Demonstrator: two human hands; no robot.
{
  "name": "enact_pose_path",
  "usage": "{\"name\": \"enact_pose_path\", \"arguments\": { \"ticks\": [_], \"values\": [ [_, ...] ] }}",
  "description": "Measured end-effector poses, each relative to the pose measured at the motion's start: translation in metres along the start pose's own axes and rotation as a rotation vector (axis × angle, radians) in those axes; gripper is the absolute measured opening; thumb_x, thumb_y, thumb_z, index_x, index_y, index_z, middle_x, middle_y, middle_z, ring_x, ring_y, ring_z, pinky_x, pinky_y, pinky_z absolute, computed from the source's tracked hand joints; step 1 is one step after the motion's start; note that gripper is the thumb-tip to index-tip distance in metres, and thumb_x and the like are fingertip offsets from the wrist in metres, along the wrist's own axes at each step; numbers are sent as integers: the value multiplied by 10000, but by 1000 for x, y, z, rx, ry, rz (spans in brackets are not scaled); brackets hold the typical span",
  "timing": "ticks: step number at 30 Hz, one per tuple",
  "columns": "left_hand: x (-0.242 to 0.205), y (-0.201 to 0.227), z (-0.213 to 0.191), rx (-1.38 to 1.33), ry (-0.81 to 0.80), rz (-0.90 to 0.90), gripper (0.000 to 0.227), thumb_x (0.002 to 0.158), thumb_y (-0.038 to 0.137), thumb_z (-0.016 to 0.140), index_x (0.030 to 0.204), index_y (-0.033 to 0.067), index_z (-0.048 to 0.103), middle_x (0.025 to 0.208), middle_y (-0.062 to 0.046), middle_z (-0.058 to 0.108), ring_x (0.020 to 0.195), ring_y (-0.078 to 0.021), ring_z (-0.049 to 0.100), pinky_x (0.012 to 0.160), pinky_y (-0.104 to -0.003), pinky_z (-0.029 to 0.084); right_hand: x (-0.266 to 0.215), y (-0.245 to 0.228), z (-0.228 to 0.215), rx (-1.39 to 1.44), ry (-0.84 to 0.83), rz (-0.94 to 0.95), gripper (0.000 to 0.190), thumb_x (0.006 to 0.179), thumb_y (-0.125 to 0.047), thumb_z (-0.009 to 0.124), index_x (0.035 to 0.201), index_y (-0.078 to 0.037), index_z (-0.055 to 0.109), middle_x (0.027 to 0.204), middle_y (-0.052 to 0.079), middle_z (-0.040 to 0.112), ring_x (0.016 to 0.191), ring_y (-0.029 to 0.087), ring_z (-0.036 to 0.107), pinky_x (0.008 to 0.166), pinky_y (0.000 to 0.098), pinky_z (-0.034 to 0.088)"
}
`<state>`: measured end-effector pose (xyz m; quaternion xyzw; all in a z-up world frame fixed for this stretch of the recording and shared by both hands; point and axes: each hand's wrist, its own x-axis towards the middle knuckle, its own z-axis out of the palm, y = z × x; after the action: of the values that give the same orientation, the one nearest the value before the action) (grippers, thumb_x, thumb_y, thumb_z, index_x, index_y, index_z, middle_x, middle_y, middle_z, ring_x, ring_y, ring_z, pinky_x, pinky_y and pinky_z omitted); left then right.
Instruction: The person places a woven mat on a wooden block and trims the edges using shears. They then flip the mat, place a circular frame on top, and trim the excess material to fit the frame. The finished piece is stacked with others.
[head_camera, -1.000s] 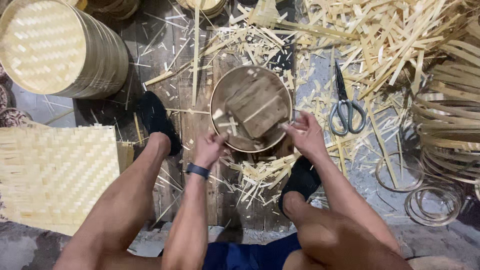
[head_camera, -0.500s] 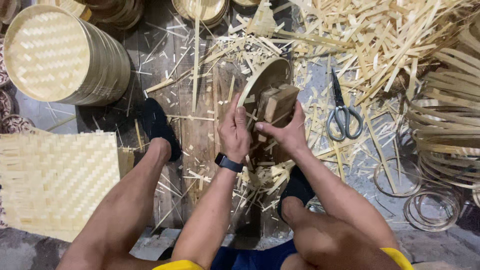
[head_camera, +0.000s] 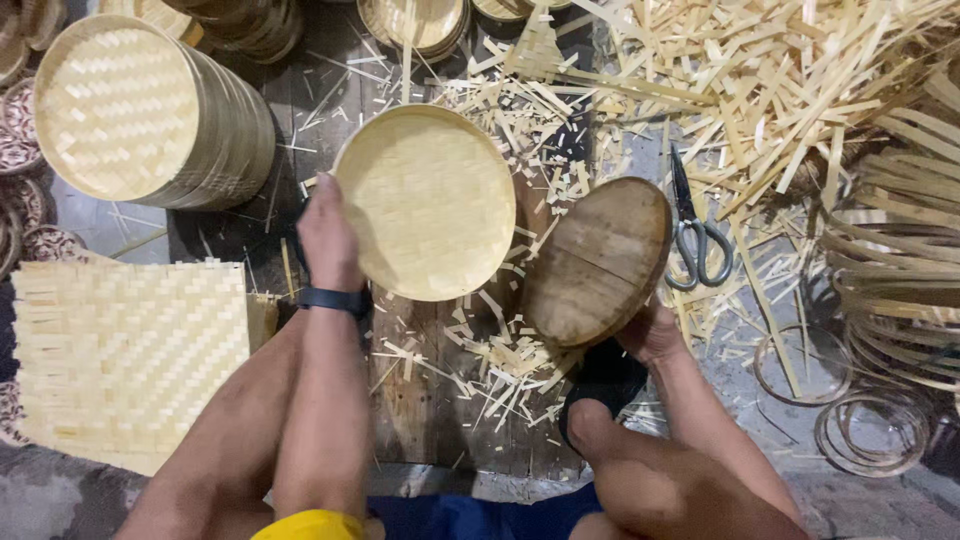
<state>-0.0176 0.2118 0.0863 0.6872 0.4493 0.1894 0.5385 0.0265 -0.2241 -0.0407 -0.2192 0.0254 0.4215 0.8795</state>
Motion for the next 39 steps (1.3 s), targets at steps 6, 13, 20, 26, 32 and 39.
{"name": "enact_pose_path", "arguments": {
  "ticks": [6, 13, 20, 26, 32, 39],
  "values": [
    [24, 12, -18, -194, -125, -311, 576, 1010, 453, 553, 1317, -30, 622, 1192, -127, 714, 1049, -222, 683, 919, -372, 567, 41, 33, 35, -342, 222, 125, 718, 998, -467, 570, 1525, -9, 401, 1496, 166, 531, 1371, 323, 520, 1134, 462, 489],
    [66, -107, 33, -101, -361, -241, 498, 1012, 374, 674, 1326, -10, 635, 1254, -62, 707, 1123, -153, 651, 970, -300, 503, 10, 27, 33, -641, 508, 279, 581, 1038, -448, 429, 1362, 28, 510, 1071, 198, 702, 752, 281, 690, 557, 379, 563],
    [33, -88, 107, 188, -459, -193, 459, 1021, 417, 652, 1266, 39, 741, 1065, -141, 716, 911, -205, 641, 882, -394, 536, -14, 18, -14, -1469, 681, 209, 411, 1065, -377, 558, 1045, 18, 670, 752, 92, 682, 689, 242, 667, 666, 367, 530],
    [-102, -64, 165, 558, -438, 1041, 481, 939, 260, 681, 1276, -72, 595, 1260, -287, 625, 1200, -430, 572, 1072, -520, 430, -31, 9, 19, -2070, 758, -243, 353, 941, -227, 684, 1204, -11, 590, 1245, 185, 570, 1198, 360, 481, 1049, 530, 361],
    [-193, -96, 166, 790, -695, 1045, 565, 880, 167, 658, 1392, -50, 560, 1514, -284, 524, 1487, -401, 387, 1241, -525, 282, -39, 56, 24, -1969, 637, -317, 297, 869, -166, 690, 1136, -51, 628, 1145, 139, 609, 1130, 333, 536, 1002, 505, 373],
    [-69, -109, 61, 996, -727, 1397, 424, 920, 96, 553, 1337, 30, 601, 1457, -210, 541, 1403, -325, 456, 1190, -495, 384, -34, 64, 16, -2015, 632, -372, 167, 838, -176, 733, 971, -106, 661, 1056, 108, 641, 1067, 343, 566, 955, 508, 385]
  ]
}}
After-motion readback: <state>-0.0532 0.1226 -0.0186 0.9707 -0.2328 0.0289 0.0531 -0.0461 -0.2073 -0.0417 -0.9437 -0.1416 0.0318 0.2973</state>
